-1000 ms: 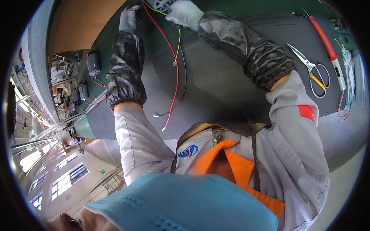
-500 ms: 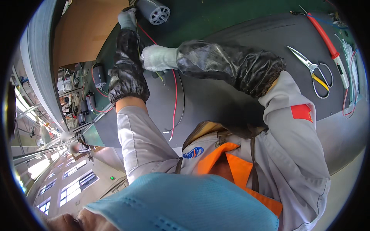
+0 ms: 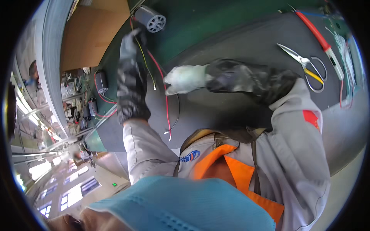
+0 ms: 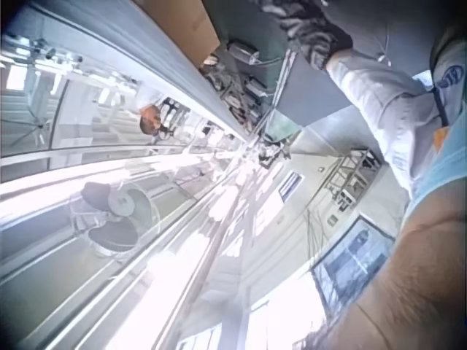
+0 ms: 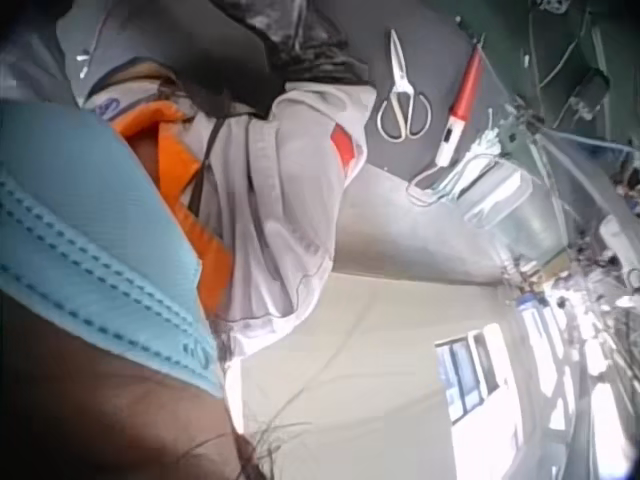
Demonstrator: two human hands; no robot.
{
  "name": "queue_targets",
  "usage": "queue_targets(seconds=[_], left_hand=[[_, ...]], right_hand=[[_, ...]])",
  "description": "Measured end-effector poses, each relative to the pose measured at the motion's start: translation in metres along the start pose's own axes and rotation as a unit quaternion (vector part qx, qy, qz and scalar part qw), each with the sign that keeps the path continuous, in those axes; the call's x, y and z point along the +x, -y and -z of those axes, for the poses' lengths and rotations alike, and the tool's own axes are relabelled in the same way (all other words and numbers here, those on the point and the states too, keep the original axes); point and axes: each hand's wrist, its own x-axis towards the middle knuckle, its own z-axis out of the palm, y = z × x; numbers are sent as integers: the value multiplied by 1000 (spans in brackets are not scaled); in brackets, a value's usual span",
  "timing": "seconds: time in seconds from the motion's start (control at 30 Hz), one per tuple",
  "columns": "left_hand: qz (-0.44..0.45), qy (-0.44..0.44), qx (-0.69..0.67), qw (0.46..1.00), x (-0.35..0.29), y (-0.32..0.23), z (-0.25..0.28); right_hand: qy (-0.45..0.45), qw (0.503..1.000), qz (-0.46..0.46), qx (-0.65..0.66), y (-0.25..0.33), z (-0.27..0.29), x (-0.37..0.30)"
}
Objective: Assembling and wiring small electric motors at a manufacturing station.
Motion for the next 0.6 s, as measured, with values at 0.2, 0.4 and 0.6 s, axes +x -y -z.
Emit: queue_targets(seconds=[0.2, 0.4, 0.6], left_hand=[[145, -134, -286, 938, -219, -104, -62], [174, -94, -416, 887, -363, -111, -126], [229, 2, -466, 855, -416, -130, -187]], right_hand=[[-103, 958, -104, 248, 18, 45, -197], [-633, 727, -202, 171, -70, 94, -364], [-408, 893, -185, 49, -41, 156, -294]])
